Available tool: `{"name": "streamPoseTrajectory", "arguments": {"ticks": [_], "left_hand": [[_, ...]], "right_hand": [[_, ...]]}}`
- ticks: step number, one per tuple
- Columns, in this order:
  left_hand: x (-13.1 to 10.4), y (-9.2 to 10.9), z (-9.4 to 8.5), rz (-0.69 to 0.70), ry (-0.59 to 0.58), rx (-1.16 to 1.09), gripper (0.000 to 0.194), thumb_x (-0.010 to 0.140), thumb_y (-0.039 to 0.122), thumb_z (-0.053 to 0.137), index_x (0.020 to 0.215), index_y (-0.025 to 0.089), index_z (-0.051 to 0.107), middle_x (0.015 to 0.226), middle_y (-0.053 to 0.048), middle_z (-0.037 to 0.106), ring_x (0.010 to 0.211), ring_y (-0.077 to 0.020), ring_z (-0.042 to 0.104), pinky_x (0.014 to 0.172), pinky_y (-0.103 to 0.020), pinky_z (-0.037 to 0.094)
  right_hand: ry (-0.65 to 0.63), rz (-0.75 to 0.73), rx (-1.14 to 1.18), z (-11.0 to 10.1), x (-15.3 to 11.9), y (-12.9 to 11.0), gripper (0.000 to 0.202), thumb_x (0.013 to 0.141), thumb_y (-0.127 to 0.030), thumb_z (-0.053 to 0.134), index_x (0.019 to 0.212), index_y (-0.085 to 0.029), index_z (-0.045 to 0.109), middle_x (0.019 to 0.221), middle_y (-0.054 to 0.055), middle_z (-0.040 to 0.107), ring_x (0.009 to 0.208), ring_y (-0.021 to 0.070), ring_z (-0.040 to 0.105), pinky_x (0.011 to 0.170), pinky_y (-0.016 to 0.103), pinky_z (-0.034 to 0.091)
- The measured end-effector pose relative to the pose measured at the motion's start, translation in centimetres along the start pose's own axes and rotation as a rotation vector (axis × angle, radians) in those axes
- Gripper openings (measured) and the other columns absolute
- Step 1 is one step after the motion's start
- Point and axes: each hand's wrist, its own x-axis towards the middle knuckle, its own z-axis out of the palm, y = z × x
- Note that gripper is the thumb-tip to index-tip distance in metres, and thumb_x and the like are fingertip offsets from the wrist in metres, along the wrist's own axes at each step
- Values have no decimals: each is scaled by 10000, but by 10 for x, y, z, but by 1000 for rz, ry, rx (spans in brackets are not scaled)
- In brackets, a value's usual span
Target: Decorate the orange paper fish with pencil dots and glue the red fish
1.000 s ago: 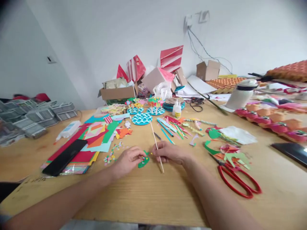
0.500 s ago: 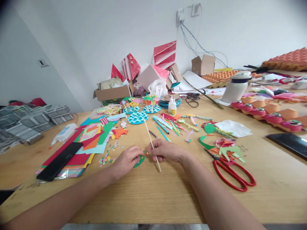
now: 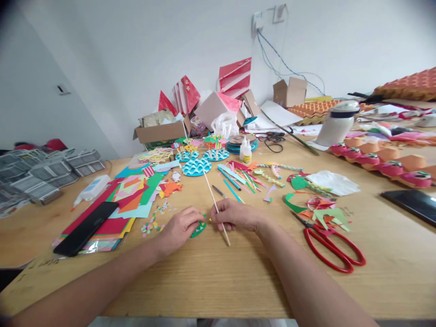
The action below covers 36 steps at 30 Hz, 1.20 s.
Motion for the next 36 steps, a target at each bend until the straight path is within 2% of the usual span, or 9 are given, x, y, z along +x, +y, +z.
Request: {"name": "streamPoseTrajectory", "arguments": {"ticks": [3, 6, 10, 12, 19, 24, 27, 31, 36], "left_hand": [[0, 2, -2, -42, 35, -48, 168, 756, 60, 501, 826, 165, 612, 820, -33, 564, 794, -153, 533, 729, -245, 414], [2, 6, -4, -207, 79, -213, 95, 748, 130, 512, 764, 155, 602, 735, -11, 555, 699, -139, 527, 653, -226, 408], [8, 11, -4, -317, 7, -472, 164, 803, 245, 448, 759, 135, 561, 655, 10, 513, 601, -109, 474, 547, -194, 375], [10, 15, -3, -317, -29, -482, 163, 793, 254, 459, 725, 132, 545, 637, 18, 492, 588, -101, 449, 532, -187, 359], [16, 16, 1, -344, -13, -413, 75, 730, 149, 485, 669, 140, 527, 594, 37, 478, 555, -94, 436, 521, -184, 354], [2, 14, -18, -308, 46, -306, 74, 732, 136, 512, 663, 152, 531, 662, 10, 517, 653, -127, 482, 610, -220, 378], [-17, 14, -26, -170, 27, -100, 115, 768, 102, 487, 679, 160, 533, 722, -9, 547, 738, -149, 500, 691, -250, 385], [-41, 15, -19, -9, -37, 85, 147, 827, 77, 423, 784, 161, 536, 854, -45, 587, 833, -163, 531, 754, -274, 420], [-50, 17, -8, 50, -57, 189, 168, 858, 89, 384, 868, 155, 538, 942, -68, 602, 902, -171, 551, 820, -302, 441]], "right_hand": [[-15, -1, 18, 1, 1, -1, 116, 672, -249, 597, 664, -147, 544, 456, -59, 558, 348, 20, 392, 354, 140, 262], [-34, -8, 57, 3, 0, -2, 136, 667, -264, 611, 684, -148, 542, 454, -60, 559, 345, 18, 387, 358, 138, 272], [-35, -38, 76, 6, -2, -4, 170, 666, -290, 626, 715, -150, 541, 465, -60, 562, 342, 20, 383, 356, 140, 276], [-36, -49, 63, 6, -2, -4, 168, 674, -292, 625, 717, -151, 544, 467, -60, 556, 346, 21, 382, 360, 143, 280], [-20, -94, 17, 8, -2, -3, 223, 699, -360, 627, 714, -155, 542, 498, -58, 535, 384, 33, 390, 393, 161, 304], [129, -219, 30, 8, -6, -11, 308, 744, -461, 569, 717, -159, 514, 639, -19, 554, 504, 56, 449, 472, 185, 352], [215, -347, 7, 11, -5, -13, 344, 757, -509, 530, 742, -167, 510, 718, 8, 565, 582, 83, 476, 551, 218, 391], [250, -439, -137, 20, 1, -10, 358, 808, -518, 448, 737, -174, 512, 695, 10, 545, 595, 101, 471, 568, 235, 400], [272, -438, -361, 30, 4, -9, 368, 849, -486, 384, 713, -174, 524, 633, 8, 525, 575, 107, 473, 553, 235, 402]]}}
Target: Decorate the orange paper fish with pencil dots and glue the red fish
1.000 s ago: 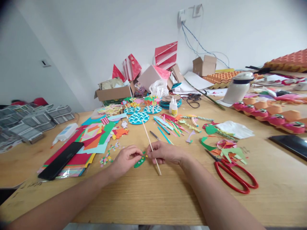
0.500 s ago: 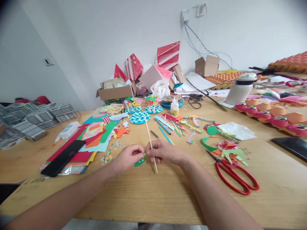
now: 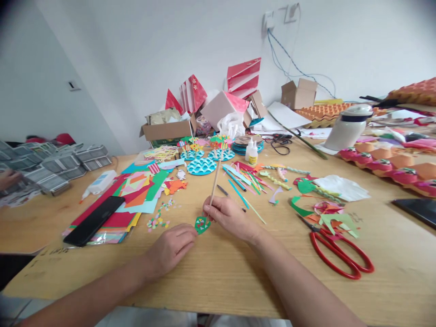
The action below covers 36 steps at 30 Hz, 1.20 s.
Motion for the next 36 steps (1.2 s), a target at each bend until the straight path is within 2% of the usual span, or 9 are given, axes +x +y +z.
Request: {"name": "streamPoseTrajectory", "arguments": {"ticks": [6, 18, 24, 29, 36], "left_hand": [[3, 1, 1, 9, -4, 66, 158, 859, 96, 392, 852, 149, 540, 927, -71, 617, 900, -180, 568, 824, -320, 455], [2, -3, 8, 73, -33, 162, 153, 854, 80, 403, 797, 145, 529, 898, -63, 610, 895, -176, 557, 806, -308, 453], [2, -3, 8, 83, -43, 178, 159, 865, 85, 394, 835, 150, 536, 907, -55, 613, 908, -175, 551, 814, -317, 450], [1, -6, 11, 88, -51, 175, 152, 868, 84, 399, 846, 149, 535, 937, -59, 607, 931, -182, 540, 824, -320, 437], [0, -6, 12, 77, -66, 159, 147, 870, 81, 401, 868, 148, 531, 962, -56, 602, 944, -184, 533, 834, -319, 428]], "right_hand": [[-4, -14, -123, 0, 1, 2, 327, 864, -428, 371, 696, -185, 512, 630, 5, 541, 559, 104, 473, 537, 223, 383], [-33, -3, -117, 3, 3, 6, 305, 861, -412, 372, 690, -191, 494, 608, -8, 513, 552, 105, 468, 521, 219, 366], [-36, -21, -135, 6, 4, 13, 297, 861, -403, 386, 702, -186, 511, 593, -15, 504, 536, 99, 454, 505, 213, 356], [-36, 2, -96, 5, 5, 11, 310, 851, -427, 396, 687, -187, 502, 588, -15, 495, 533, 98, 450, 509, 218, 365], [33, 64, 97, 3, 4, 13, 358, 822, -511, 402, 721, -180, 494, 614, -6, 497, 556, 108, 474, 543, 236, 405]]}}
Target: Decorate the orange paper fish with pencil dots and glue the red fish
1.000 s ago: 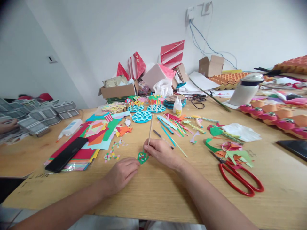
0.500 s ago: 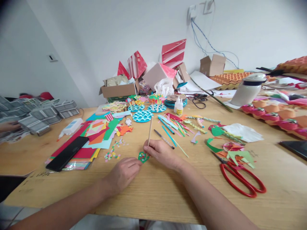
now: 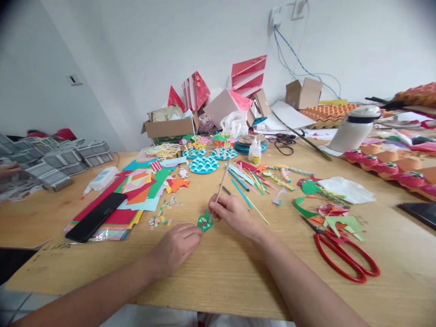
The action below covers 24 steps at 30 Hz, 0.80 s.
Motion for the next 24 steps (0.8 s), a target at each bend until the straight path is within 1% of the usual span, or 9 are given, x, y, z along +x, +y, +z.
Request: {"name": "streamPoseTrajectory", "arguments": {"ticks": [5, 7, 10, 14, 21, 24], "left_hand": [[0, 0, -1, -1, -3, 4, 121, 873, 102, 419, 846, 143, 530, 939, -55, 604, 921, -186, 536, 827, -322, 430], [0, 0, -1, 0, 2, 11, 126, 872, 98, 417, 839, 143, 530, 933, -55, 604, 923, -183, 536, 825, -316, 432], [0, 0, 0, 2, 8, 17, 119, 870, 98, 421, 843, 144, 528, 929, -51, 602, 925, -177, 535, 834, -314, 429], [-1, 0, 2, -1, 12, 16, 122, 875, 102, 415, 848, 149, 524, 943, -44, 596, 933, -173, 526, 838, -313, 428], [-1, 1, 0, -3, 15, 3, 105, 874, 104, 427, 853, 150, 519, 966, -42, 597, 945, -182, 527, 849, -319, 425], [0, 2, 0, 1, 27, 14, 118, 876, 98, 417, 851, 149, 521, 958, -43, 601, 948, -183, 529, 850, -321, 427]], "right_hand": [[-52, -20, -116, 2, 1, 1, 328, 842, -456, 395, 697, -180, 498, 602, -8, 494, 546, 106, 459, 529, 234, 387], [-48, -24, -120, 3, 1, 1, 324, 848, -445, 389, 697, -180, 500, 606, -7, 499, 550, 106, 463, 531, 232, 388], [-22, -36, -81, 3, 1, 1, 330, 853, -447, 379, 712, -178, 507, 616, -6, 503, 555, 106, 467, 537, 232, 395], [-25, -36, -69, 3, 1, 1, 337, 836, -470, 409, 702, -180, 515, 592, -18, 497, 534, 101, 461, 524, 230, 392], [86, 28, 143, -1, 3, 4, 371, 768, -539, 481, 689, -178, 522, 604, -8, 530, 525, 99, 498, 513, 231, 412], [92, 36, 172, 0, 3, 4, 371, 757, -540, 499, 685, -177, 526, 609, -8, 536, 519, 96, 494, 510, 232, 409]]}}
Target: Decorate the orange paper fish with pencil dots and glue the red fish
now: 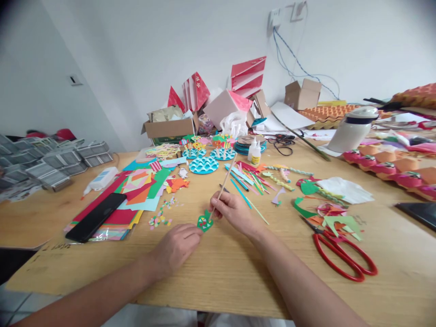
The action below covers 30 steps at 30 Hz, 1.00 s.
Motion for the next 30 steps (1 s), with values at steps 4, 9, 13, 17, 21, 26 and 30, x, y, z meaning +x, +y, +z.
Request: {"name": "streamPoseTrajectory", "arguments": {"ticks": [4, 9, 13, 17, 21, 26, 30], "left_hand": [[-1, -1, 2, 3, -7, 4, 124, 872, 87, 418, 848, 150, 522, 959, -41, 600, 953, -177, 526, 848, -314, 428], [-1, -2, 4, -1, -19, 4, 97, 862, 91, 442, 849, 148, 519, 955, -39, 598, 939, -175, 528, 843, -315, 431], [0, -1, 1, -6, -21, 17, 112, 870, 97, 427, 848, 151, 523, 939, -37, 600, 931, -170, 530, 837, -311, 435], [0, 0, -1, -7, -28, 15, 106, 866, 94, 435, 838, 148, 521, 936, -36, 596, 921, -167, 529, 842, -305, 429], [0, 0, 0, -5, -28, 19, 100, 864, 93, 443, 822, 144, 518, 922, -36, 593, 908, -167, 527, 844, -301, 423], [-1, -1, 2, -7, -26, 6, 83, 866, 103, 447, 861, 146, 518, 944, -38, 593, 937, -171, 522, 858, -301, 415], [-1, -1, 3, -15, -16, 5, 96, 873, 102, 436, 859, 148, 519, 947, -40, 595, 938, -168, 528, 853, -300, 418]], "right_hand": [[-73, -4, -48, 5, -1, -1, 379, 762, -544, 489, 673, -178, 528, 576, -19, 517, 512, 95, 470, 513, 238, 396], [-80, 9, -58, 4, -1, 0, 384, 761, -550, 490, 679, -178, 535, 564, -24, 511, 516, 96, 474, 517, 238, 397], [-8, 3, 24, -1, 0, 1, 392, 741, -562, 513, 691, -174, 538, 624, -8, 540, 538, 96, 502, 524, 237, 417], [-40, 12, 14, 1, -1, 0, 397, 748, -565, 501, 687, -174, 532, 609, -11, 532, 539, 98, 499, 528, 239, 414], [-109, 20, -85, 5, -1, -2, 407, 760, -568, 477, 674, -173, 524, 567, -21, 505, 520, 97, 469, 522, 245, 396], [-71, 16, -28, 1, -1, -2, 411, 751, -576, 484, 694, -171, 525, 624, -8, 530, 546, 98, 494, 540, 243, 413], [-65, 11, -9, 1, -2, -1, 404, 752, -569, 493, 706, -169, 524, 642, -5, 535, 556, 97, 501, 540, 239, 415]]}}
